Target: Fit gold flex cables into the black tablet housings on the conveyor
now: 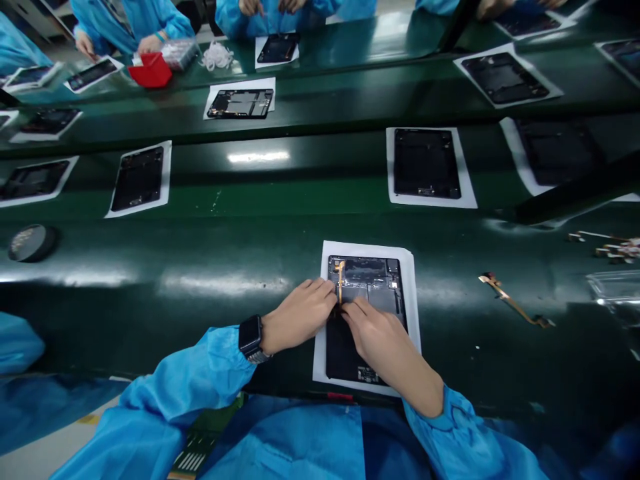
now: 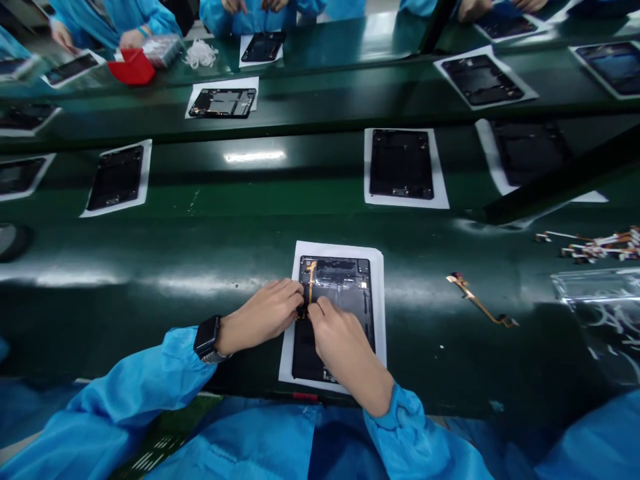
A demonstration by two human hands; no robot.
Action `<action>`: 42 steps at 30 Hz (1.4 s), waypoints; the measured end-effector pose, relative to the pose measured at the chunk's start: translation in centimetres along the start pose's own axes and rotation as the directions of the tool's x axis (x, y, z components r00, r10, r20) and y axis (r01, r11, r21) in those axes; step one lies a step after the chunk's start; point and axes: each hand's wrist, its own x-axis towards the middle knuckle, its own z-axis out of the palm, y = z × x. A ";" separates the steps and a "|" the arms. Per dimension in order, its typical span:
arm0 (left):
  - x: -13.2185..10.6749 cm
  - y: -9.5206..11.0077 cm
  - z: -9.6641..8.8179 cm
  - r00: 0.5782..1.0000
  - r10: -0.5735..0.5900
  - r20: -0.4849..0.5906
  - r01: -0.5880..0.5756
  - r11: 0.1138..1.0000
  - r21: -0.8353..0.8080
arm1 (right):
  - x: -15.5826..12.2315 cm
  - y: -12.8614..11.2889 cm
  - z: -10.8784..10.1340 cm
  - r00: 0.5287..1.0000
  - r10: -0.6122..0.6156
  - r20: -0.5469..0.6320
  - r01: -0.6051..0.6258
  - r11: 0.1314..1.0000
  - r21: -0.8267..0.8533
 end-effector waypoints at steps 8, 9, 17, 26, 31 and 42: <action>-1.9 -1.6 1.6 0.974 -0.147 -0.174 0.076 0.930 -0.360 | 0.8 -1.1 -0.2 0.998 0.000 0.069 0.002 1.000 -0.025; -2.0 -1.6 1.8 0.970 -0.158 -0.185 0.077 0.920 -0.385 | 0.9 -1.1 -0.1 0.998 0.001 0.068 0.001 1.000 -0.029; -2.3 -1.4 3.3 0.953 -0.184 -0.241 0.051 0.881 -0.469 | 0.8 -1.5 0.2 1.000 0.003 0.005 -0.003 0.999 0.050; -2.8 -1.6 4.0 0.946 -0.179 -0.269 0.018 0.860 -0.510 | 0.2 -0.8 -0.4 0.996 0.050 -0.072 -0.027 0.957 0.290; -2.8 -1.7 3.8 0.941 -0.172 -0.290 -0.006 0.852 -0.524 | -0.2 -1.1 -1.0 0.997 0.042 -0.065 -0.021 0.954 0.299; -2.6 -1.9 3.9 0.946 -0.161 -0.281 -0.007 0.857 -0.516 | -0.8 -2.2 0.7 0.985 0.057 -0.160 -0.018 0.973 0.232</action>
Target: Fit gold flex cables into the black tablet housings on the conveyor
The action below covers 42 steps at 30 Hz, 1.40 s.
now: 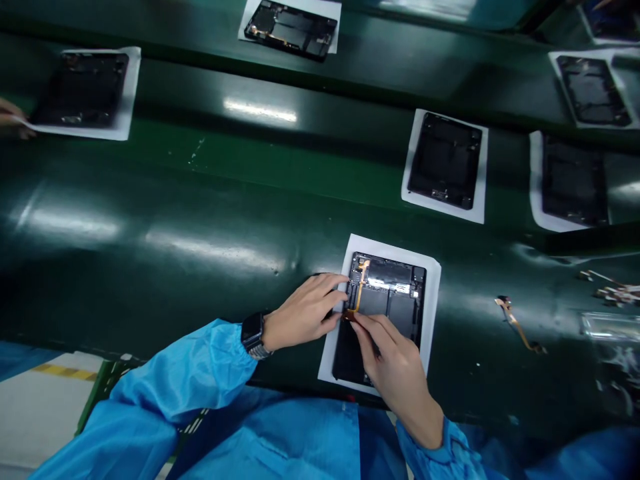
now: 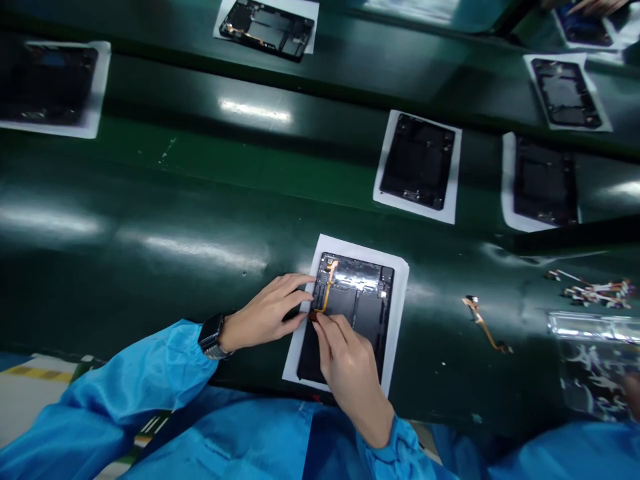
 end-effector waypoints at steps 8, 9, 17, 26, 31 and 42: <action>0.0 0.0 0.0 1.000 0.000 0.005 0.000 1.000 -0.001 | 0.1 0.1 -0.8 0.999 0.024 0.045 -0.025 0.999 0.020; -0.1 0.0 0.0 1.000 -0.003 0.004 0.003 1.000 -0.004 | 0.2 0.1 -0.7 0.998 0.027 0.051 -0.028 0.999 0.019; -0.1 0.0 0.0 1.000 -0.012 0.003 0.012 1.000 -0.019 | 1.0 0.2 -0.9 0.991 0.002 0.136 0.004 0.999 -0.048; -0.1 -0.2 0.1 1.000 -0.006 0.014 0.006 1.000 -0.028 | 2.8 -0.8 -0.2 0.969 -0.018 0.248 0.078 0.969 -0.233; -0.2 -0.2 0.2 1.000 -0.001 -0.003 0.001 1.000 -0.009 | 2.2 0.3 -2.0 0.987 -0.024 0.156 0.041 0.994 -0.103; -0.2 -0.3 0.3 1.000 0.001 -0.014 -0.001 1.000 -0.022 | 1.6 -0.4 -0.6 0.982 0.006 0.188 0.035 0.976 -0.216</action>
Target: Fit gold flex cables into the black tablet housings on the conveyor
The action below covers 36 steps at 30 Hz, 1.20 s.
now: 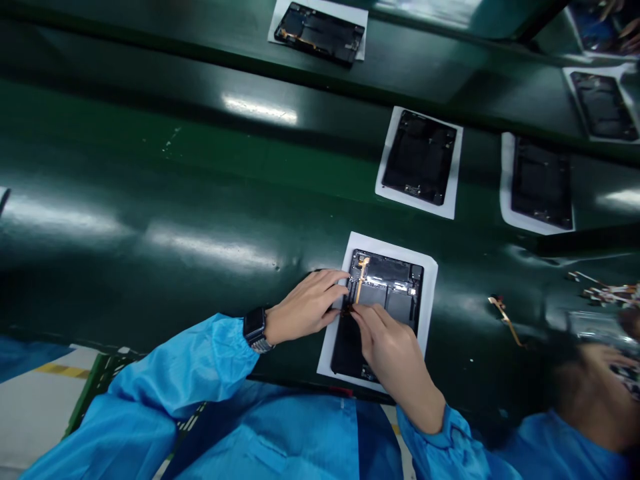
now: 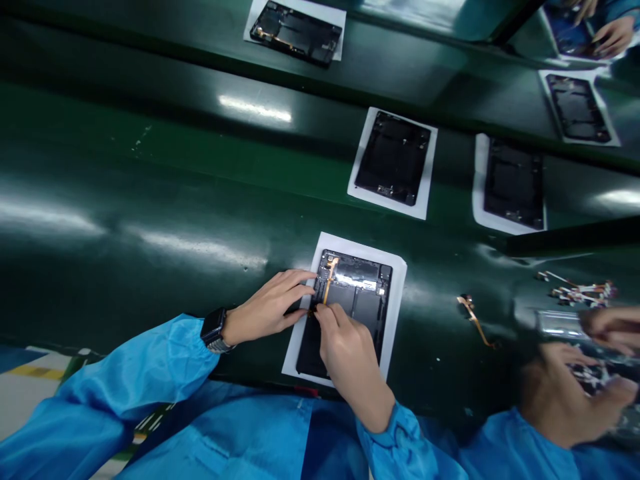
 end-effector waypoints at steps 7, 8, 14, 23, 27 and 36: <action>0.1 0.0 0.0 1.000 -0.002 -0.007 0.002 1.000 0.001 | 0.6 -0.5 0.2 0.999 -0.006 0.045 0.006 1.000 0.009; 0.1 0.0 0.1 1.000 -0.002 -0.011 0.002 1.000 0.001 | 0.6 -0.3 0.1 0.999 -0.006 0.050 0.004 0.999 0.043; 0.0 0.0 -0.3 1.000 0.002 -0.008 -0.002 1.000 0.002 | -0.9 2.1 -2.7 0.962 0.219 -0.165 -0.155 0.931 0.331; 8.7 -1.2 -1.9 0.999 0.034 -0.039 -0.020 0.947 0.320 | -0.5 6.5 -0.9 0.805 0.589 -0.072 -0.027 0.158 0.987; 12.7 -2.1 -1.9 0.995 0.001 0.104 -0.048 0.895 0.443 | -0.1 6.9 -0.5 0.819 0.571 -0.049 -0.067 0.180 0.981; 13.1 -3.7 -2.1 0.996 -0.036 0.082 0.014 0.966 0.256 | -2.5 2.5 1.0 0.942 0.225 -0.249 -0.026 0.788 0.615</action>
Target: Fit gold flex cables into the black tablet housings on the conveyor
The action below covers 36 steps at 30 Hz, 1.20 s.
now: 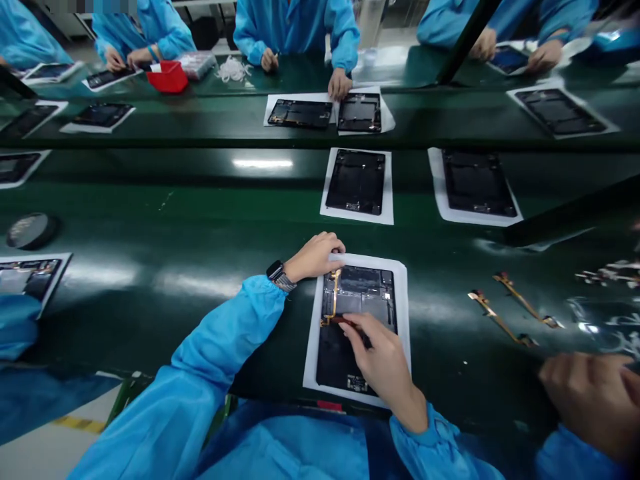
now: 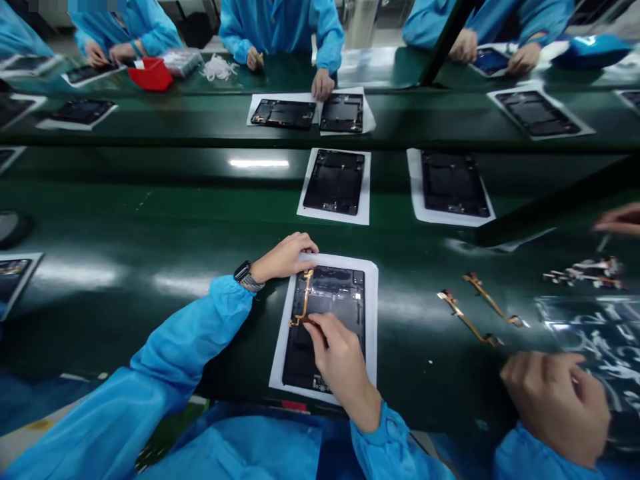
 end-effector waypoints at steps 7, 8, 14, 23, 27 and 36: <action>0.1 -0.3 0.4 1.000 -0.007 -0.014 0.006 0.998 -0.061 | 0.3 0.0 1.5 0.998 -0.046 0.032 0.050 0.989 -0.140; 0.2 -0.4 0.5 1.000 -0.001 -0.013 0.000 0.998 -0.067 | 0.4 -0.2 1.6 0.998 -0.044 0.034 0.048 0.988 -0.149; 0.3 -0.9 0.8 1.000 0.014 -0.015 -0.015 0.996 -0.092 | 0.6 -1.1 1.6 0.996 -0.051 0.079 0.070 0.961 -0.266; 0.2 -0.7 1.0 1.000 0.000 -0.013 -0.002 0.993 -0.116 | 1.9 -3.3 2.9 0.977 -0.024 0.210 0.136 0.832 -0.538; 0.2 -0.6 1.0 1.000 -0.008 -0.007 0.008 0.995 -0.102 | 2.5 -3.2 2.5 0.973 0.027 0.231 0.095 0.860 -0.501; 0.1 -0.8 1.2 1.000 0.002 -0.031 -0.006 0.992 -0.124 | 1.1 -2.1 -0.3 0.818 0.575 0.025 -0.540 0.752 0.379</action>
